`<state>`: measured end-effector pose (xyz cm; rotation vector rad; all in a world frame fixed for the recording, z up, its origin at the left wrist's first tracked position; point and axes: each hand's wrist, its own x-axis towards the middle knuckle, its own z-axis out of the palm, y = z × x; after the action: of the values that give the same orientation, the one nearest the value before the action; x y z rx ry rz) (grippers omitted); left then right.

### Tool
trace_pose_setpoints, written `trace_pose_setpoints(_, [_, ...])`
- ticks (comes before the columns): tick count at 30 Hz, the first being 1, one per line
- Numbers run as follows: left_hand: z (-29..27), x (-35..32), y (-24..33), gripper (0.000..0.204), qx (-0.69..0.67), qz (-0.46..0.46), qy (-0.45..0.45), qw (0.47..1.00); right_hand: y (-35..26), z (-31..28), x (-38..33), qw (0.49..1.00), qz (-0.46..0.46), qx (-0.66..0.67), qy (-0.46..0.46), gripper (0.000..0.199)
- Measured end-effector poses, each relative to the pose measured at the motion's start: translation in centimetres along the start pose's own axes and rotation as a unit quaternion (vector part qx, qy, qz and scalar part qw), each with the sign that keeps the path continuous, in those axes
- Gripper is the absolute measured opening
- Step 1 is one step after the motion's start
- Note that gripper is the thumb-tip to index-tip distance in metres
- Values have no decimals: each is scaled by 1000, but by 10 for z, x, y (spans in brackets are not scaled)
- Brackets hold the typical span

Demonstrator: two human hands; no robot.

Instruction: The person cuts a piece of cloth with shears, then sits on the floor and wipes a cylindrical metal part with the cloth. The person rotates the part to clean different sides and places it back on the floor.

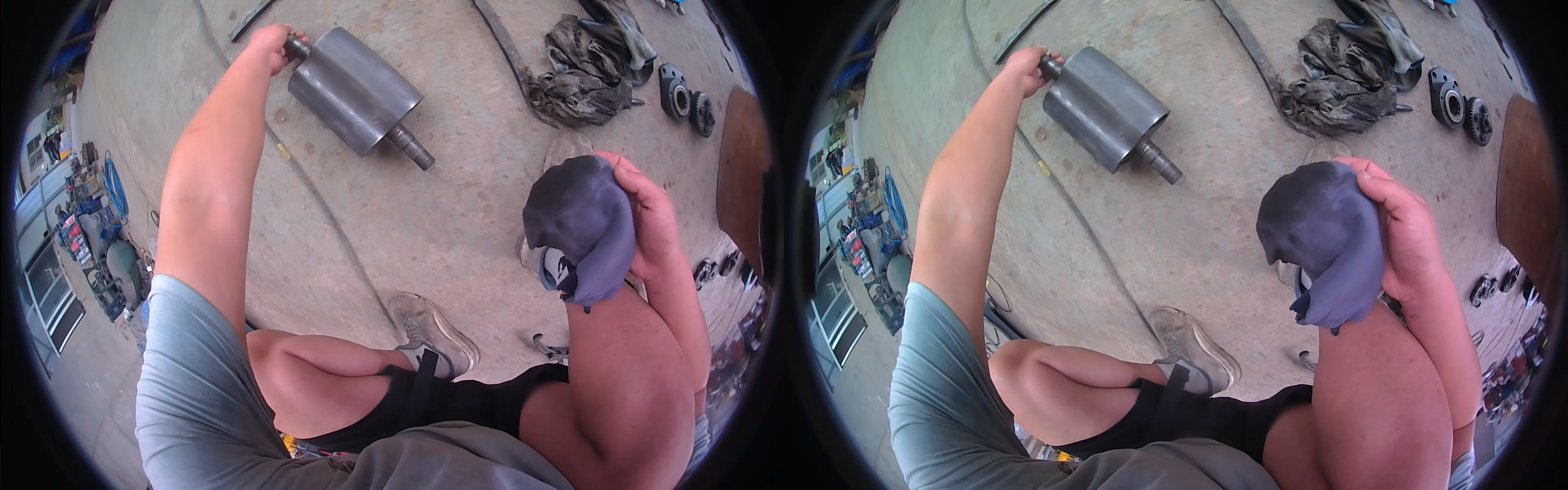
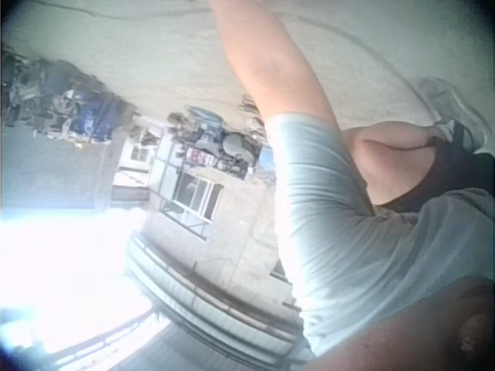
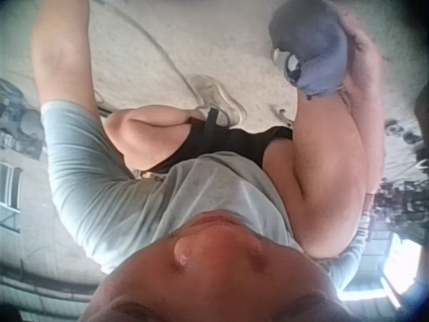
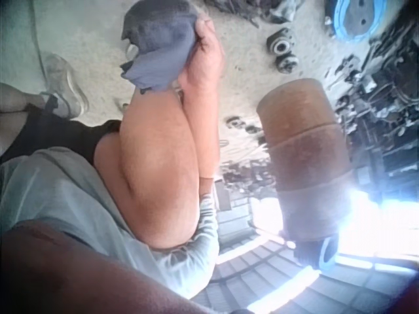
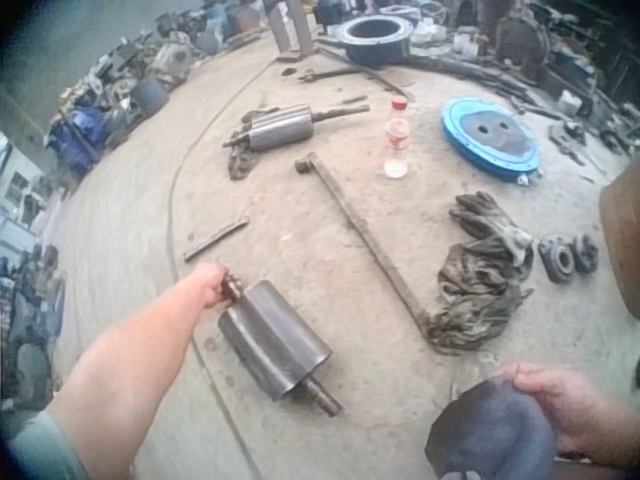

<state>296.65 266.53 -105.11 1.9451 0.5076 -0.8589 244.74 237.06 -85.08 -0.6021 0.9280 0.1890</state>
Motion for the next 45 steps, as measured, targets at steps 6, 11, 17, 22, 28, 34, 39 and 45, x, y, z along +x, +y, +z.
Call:
trace_pose_setpoints(6, [-33,12,14,37,265,47,66,961,2,25,11,984,91,101,-116,60])
trace_pose_setpoints(11, [-48,-114,-2,71,409,353,92,837,10,49,19,981,121,37,-148,79])
trace_pose_setpoints(17, [-113,-430,-31,56,182,252,-103,945,-19,76,63,986,74,-116,-90,67])
trace_pose_setpoints(22, [-132,-475,-75,61,-23,209,58,976,10,138,126,941,21,-332,-61,53])
trace_pose_setpoints(28, [-154,-492,-95,62,29,226,-64,972,177,137,197,711,-237,-655,96,86])
trace_pose_setpoints(34, [-171,-511,-114,68,73,292,-153,941,175,181,206,699,-154,-682,151,72])
trace_pose_setpoints(39, [-177,-514,-112,65,88,321,-157,930,154,160,220,794,-160,-580,90,53])
trace_pose_setpoints(45, [-189,-519,-116,65,70,310,-183,930,144,165,220,876,-72,-474,45,41])
